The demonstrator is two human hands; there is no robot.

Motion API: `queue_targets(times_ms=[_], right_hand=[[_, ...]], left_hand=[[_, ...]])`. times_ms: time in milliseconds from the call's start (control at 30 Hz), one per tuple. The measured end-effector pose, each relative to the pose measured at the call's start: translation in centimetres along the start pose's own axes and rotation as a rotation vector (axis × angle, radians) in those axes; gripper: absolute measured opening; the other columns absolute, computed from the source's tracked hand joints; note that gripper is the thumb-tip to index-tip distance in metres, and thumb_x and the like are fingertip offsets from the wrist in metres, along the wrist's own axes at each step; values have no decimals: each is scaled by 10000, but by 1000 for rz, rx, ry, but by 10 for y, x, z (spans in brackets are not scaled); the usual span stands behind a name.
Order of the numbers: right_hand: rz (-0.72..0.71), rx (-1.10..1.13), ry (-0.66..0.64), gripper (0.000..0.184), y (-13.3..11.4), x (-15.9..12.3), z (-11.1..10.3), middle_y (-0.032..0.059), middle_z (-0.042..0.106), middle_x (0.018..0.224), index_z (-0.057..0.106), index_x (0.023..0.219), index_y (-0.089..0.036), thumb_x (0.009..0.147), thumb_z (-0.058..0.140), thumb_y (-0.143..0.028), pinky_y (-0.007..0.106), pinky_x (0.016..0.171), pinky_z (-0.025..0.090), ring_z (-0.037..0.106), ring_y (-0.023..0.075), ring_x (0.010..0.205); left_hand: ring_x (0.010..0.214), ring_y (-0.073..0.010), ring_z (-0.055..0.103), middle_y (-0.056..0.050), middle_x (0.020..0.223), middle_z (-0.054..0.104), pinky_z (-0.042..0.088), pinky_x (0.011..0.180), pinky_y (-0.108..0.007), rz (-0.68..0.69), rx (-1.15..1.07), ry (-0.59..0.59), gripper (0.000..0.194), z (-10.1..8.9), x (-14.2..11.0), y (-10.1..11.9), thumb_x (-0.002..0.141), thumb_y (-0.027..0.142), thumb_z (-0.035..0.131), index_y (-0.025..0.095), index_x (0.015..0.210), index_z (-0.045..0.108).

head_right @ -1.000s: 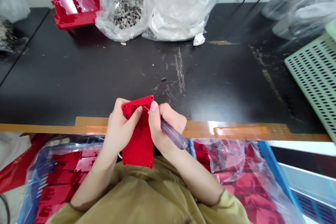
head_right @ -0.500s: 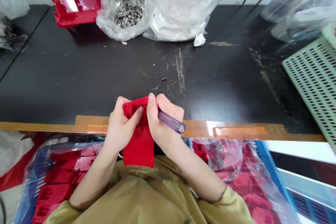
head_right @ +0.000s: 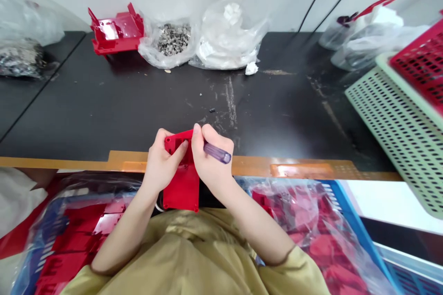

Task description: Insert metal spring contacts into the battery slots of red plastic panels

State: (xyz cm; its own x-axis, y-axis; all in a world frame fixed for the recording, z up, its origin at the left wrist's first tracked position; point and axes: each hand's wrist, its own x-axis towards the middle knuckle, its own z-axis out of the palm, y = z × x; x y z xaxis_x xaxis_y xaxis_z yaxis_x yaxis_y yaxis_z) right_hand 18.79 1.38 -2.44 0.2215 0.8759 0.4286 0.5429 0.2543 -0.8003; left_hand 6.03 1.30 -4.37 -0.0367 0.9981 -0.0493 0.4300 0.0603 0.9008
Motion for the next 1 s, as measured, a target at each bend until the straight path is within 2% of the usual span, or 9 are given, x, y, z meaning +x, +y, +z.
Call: queue_targets(times_ms=[100, 200, 367, 467, 567, 633, 767, 900, 1000], right_hand=[[28, 62, 13, 441, 1, -4, 0, -51, 444, 445, 386, 551, -196, 956, 489, -337, 219, 449, 313, 417, 60, 408], [96, 257, 46, 431, -3, -8, -7, -57, 447, 438, 452, 553, -193, 941, 546, -356, 214, 435, 329, 418, 62, 400], [319, 789, 295, 351, -19, -6, -39, -67, 396, 400, 465, 507, -204, 804, 627, -297, 211, 302, 188, 308, 50, 296], [381, 921, 302, 318, -17, -4, -51, -61, 353, 358, 491, 495, -206, 762, 625, -317, 204, 307, 194, 281, 52, 296], [403, 900, 301, 362, -1, -9, -47, -56, 400, 393, 582, 568, -196, 838, 639, -429, 187, 340, 249, 313, 46, 335], [391, 858, 303, 352, 11, -16, -39, -45, 485, 481, 626, 643, -189, 838, 683, -476, 178, 373, 305, 401, 49, 399], [327, 806, 127, 220, 22, -33, -28, 1, 672, 746, 678, 836, -213, 853, 702, -431, 191, 441, 419, 589, 94, 565], [126, 571, 2, 156, 17, -38, -24, 8, 705, 867, 695, 962, -253, 959, 580, -357, 230, 590, 515, 635, 105, 678], [-36, 366, -65, 115, 9, -30, -24, -7, 669, 901, 687, 1014, -268, 905, 661, -296, 246, 697, 533, 623, 102, 738]], left_hand=[[573, -135, 531, 81, 622, 532, 377, 617, -250, 25, -37, 8, 238, -1, -3, 1, 873, 392, 612, 242, 830, 432], [597, -131, 541, 73, 658, 554, 389, 628, -249, 29, -67, 23, 244, -3, -10, 7, 875, 407, 621, 241, 847, 445], [642, -117, 545, 70, 699, 553, 413, 632, -233, -17, -185, 18, 266, -11, -18, 15, 870, 411, 651, 236, 855, 451], [627, -97, 518, 72, 690, 522, 420, 620, -217, -87, -403, -8, 307, -12, -18, 12, 848, 409, 691, 222, 814, 450], [599, -81, 518, 71, 683, 523, 432, 601, -203, -159, -622, -62, 346, -10, -19, 11, 819, 408, 734, 213, 787, 450], [584, -83, 545, 64, 695, 561, 454, 582, -202, -220, -775, -123, 354, -8, -22, 12, 794, 402, 764, 215, 803, 464], [559, -98, 600, 49, 704, 617, 501, 540, -199, -329, -1118, -250, 396, -3, -25, 13, 705, 400, 842, 208, 865, 535], [466, -42, 557, 58, 681, 605, 457, 447, -127, -453, -1462, -447, 313, 3, -26, 9, 730, 320, 828, 172, 887, 600], [409, 9, 485, 78, 635, 552, 381, 401, -66, -610, -1712, -602, 103, 10, -27, 4, 854, 210, 700, 165, 872, 608]])
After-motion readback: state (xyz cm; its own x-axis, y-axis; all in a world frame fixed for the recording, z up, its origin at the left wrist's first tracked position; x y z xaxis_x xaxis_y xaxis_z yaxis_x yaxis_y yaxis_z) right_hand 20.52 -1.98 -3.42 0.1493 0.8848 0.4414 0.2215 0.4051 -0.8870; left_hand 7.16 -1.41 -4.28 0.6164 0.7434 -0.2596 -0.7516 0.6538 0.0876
